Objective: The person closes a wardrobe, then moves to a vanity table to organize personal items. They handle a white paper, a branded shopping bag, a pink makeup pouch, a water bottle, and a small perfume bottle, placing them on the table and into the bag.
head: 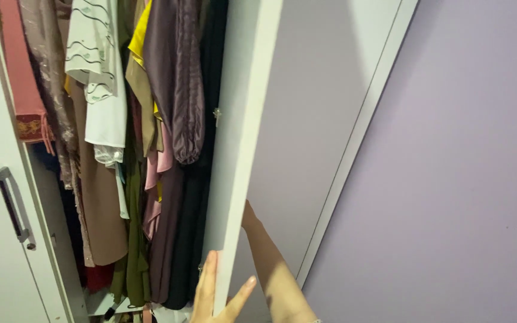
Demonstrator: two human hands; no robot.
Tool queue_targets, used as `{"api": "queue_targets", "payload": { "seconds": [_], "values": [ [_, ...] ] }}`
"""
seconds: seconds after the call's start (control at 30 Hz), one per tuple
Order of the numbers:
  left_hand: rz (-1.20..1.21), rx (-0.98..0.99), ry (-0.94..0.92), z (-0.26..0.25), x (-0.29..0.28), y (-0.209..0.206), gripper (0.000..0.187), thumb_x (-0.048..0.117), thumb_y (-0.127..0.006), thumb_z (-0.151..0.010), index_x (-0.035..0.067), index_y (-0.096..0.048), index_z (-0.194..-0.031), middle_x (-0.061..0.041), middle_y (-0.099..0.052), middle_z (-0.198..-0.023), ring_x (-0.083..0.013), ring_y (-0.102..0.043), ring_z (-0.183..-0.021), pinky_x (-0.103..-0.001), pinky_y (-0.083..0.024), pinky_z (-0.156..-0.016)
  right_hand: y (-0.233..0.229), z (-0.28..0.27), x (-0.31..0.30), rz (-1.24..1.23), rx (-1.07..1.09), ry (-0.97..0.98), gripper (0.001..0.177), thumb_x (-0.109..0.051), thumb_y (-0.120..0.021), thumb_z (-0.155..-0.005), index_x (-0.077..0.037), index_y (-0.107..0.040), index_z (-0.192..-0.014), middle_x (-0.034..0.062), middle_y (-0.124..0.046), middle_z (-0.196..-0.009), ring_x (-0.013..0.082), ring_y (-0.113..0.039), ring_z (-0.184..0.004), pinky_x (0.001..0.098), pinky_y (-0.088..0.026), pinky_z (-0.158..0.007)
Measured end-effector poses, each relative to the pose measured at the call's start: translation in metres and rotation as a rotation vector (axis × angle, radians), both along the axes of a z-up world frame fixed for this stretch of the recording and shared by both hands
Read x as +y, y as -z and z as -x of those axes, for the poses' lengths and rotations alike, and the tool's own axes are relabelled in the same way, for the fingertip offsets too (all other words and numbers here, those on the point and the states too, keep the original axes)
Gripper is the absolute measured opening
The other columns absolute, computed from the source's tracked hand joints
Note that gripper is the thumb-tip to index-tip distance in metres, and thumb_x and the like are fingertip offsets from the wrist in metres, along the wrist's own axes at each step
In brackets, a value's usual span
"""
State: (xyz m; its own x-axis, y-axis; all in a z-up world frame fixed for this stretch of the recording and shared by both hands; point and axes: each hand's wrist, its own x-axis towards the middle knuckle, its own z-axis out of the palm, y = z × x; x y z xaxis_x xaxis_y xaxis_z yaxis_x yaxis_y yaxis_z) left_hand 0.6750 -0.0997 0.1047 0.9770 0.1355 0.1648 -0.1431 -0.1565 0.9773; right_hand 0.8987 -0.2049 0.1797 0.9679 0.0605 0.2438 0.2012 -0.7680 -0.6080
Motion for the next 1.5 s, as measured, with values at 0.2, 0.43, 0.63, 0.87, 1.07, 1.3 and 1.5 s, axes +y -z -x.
{"api": "queue_targets", "payload": {
  "seconds": [0.2,0.43,0.63,0.87,1.07,1.3,1.5],
  "values": [
    [0.160,0.157,-0.049,0.042,-0.005,-0.049,0.106,0.035,-0.096,-0.064,0.046,-0.039,-0.153,0.019,-0.038,-0.164,0.0022,-0.034,-0.152,-0.027,-0.031,-0.124,-0.004,-0.008,0.008,0.201,-0.026,-0.016,0.070,-0.050,-0.047,-0.092,-0.015,-0.031,-0.151,0.0098,-0.050,-0.144,0.0341,-0.052,-0.125,0.0493,-0.042,-0.102],
    [0.135,0.138,-0.010,0.018,-0.002,-0.015,0.113,0.034,-0.093,-0.064,0.037,-0.030,-0.158,0.018,-0.032,-0.168,0.0064,-0.035,-0.150,-0.021,-0.064,-0.082,0.010,-0.006,-0.003,0.406,-0.041,0.002,0.068,-0.046,-0.048,-0.095,-0.015,-0.032,-0.153,0.0097,-0.046,-0.149,0.0324,-0.046,-0.132,0.0492,-0.037,-0.107],
    [0.073,0.200,-0.027,0.026,0.002,-0.046,0.112,0.041,-0.090,-0.063,0.036,-0.030,-0.158,0.018,-0.030,-0.168,0.0006,-0.023,-0.157,-0.024,-0.066,-0.075,0.000,-0.005,-0.003,0.588,-0.062,0.019,0.066,-0.043,-0.048,-0.097,-0.015,-0.032,-0.155,0.0095,-0.043,-0.153,0.0310,-0.041,-0.137,0.0491,-0.033,-0.111],
    [0.066,0.095,-0.063,0.014,-0.005,-0.025,0.115,0.043,-0.093,-0.058,0.029,-0.035,-0.157,0.012,-0.037,-0.165,-0.0042,-0.030,-0.154,-0.025,-0.052,-0.094,0.008,-0.025,-0.011,0.804,-0.085,0.036,0.065,-0.039,-0.049,-0.099,-0.015,-0.033,-0.157,0.0093,-0.039,-0.158,0.0292,-0.035,-0.144,0.0489,-0.029,-0.116],
    [-0.244,-0.550,-0.366,0.026,0.007,-0.037,0.056,0.030,-0.070,-0.082,0.036,-0.052,-0.134,-0.006,-0.046,-0.143,-0.0253,-0.043,-0.129,-0.039,-0.056,-0.085,0.026,-0.033,-0.017,0.997,-0.084,0.033,0.063,-0.036,-0.050,-0.101,-0.014,-0.033,-0.158,0.0090,-0.035,-0.163,0.0277,-0.029,-0.149,0.0487,-0.025,-0.121],
    [-0.257,-1.223,-0.389,0.011,-0.075,-0.061,0.032,0.030,-0.043,-0.107,0.018,-0.073,-0.103,-0.028,-0.055,-0.133,-0.0447,-0.054,-0.123,-0.059,-0.044,-0.104,-0.005,-0.010,-0.030,0.752,0.032,0.026,0.072,-0.032,-0.043,-0.104,-0.005,-0.012,-0.163,0.0139,-0.013,-0.171,0.0273,-0.018,-0.157,0.0494,-0.020,-0.127],
    [0.087,-0.765,0.092,0.011,-0.128,-0.038,0.045,0.019,-0.048,-0.097,0.007,-0.053,-0.140,-0.019,-0.025,-0.164,-0.0376,-0.022,-0.153,-0.054,-0.020,-0.121,0.002,-0.031,-0.098,0.657,-0.076,0.085,0.080,-0.028,-0.054,-0.100,-0.008,-0.008,-0.162,0.0125,0.001,-0.171,0.0329,-0.010,-0.156,0.0568,-0.021,-0.120]
  ]
}}
